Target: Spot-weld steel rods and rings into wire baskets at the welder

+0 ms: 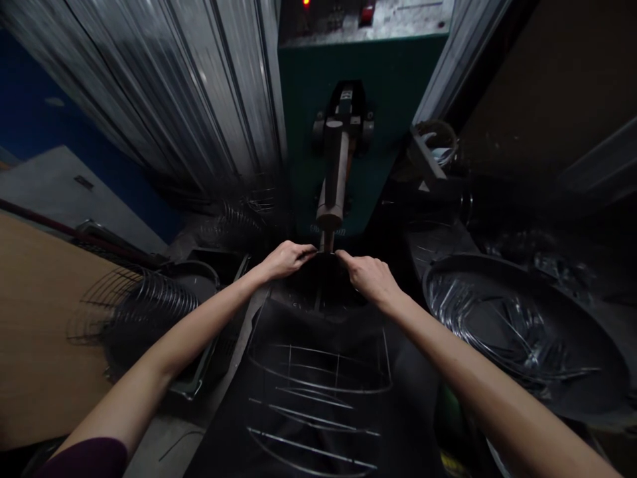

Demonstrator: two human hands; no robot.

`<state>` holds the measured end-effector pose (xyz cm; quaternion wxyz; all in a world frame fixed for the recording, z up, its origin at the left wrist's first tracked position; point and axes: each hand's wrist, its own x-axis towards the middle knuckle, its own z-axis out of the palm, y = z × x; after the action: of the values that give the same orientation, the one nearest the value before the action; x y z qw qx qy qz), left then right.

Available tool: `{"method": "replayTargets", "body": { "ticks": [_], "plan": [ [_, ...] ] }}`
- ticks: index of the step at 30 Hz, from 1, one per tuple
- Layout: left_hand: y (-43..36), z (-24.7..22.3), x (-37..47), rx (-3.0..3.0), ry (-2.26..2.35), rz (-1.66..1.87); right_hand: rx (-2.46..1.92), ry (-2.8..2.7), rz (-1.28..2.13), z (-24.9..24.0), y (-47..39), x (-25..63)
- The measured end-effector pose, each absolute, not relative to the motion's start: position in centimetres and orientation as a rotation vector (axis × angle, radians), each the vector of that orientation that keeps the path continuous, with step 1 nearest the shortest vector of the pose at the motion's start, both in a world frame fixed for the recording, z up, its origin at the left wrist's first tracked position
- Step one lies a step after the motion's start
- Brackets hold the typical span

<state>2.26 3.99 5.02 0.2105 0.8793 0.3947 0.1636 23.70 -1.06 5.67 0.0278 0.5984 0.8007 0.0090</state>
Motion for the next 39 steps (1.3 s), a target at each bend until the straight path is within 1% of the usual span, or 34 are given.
{"method": "replayTargets", "body": {
  "ticks": [9,20,26,31,35,39],
  "plan": [
    [4.1,5.2,2.3,2.456,1.070,0.473,1.866,2.498,-0.021,5.5,-1.0,23.8],
    [4.0,4.7,2.4,2.560,1.211,0.434,1.900,2.521,-0.046,4.9,-0.5,24.0],
    [3.1,5.2,1.5,2.464,1.235,0.377,1.927,2.549,-0.067,5.1,-0.6,24.0],
    [2.6,5.4,1.7,2.499,1.298,0.382,1.964,2.492,-0.059,5.3,-0.8,23.9],
    [2.9,5.1,2.0,2.492,1.304,0.375,2.002,2.496,-0.108,5.2,-0.8,24.2],
    [3.0,4.7,1.9,2.492,1.313,0.396,2.035,2.513,-0.285,5.4,-0.9,24.9]
  ]
}}
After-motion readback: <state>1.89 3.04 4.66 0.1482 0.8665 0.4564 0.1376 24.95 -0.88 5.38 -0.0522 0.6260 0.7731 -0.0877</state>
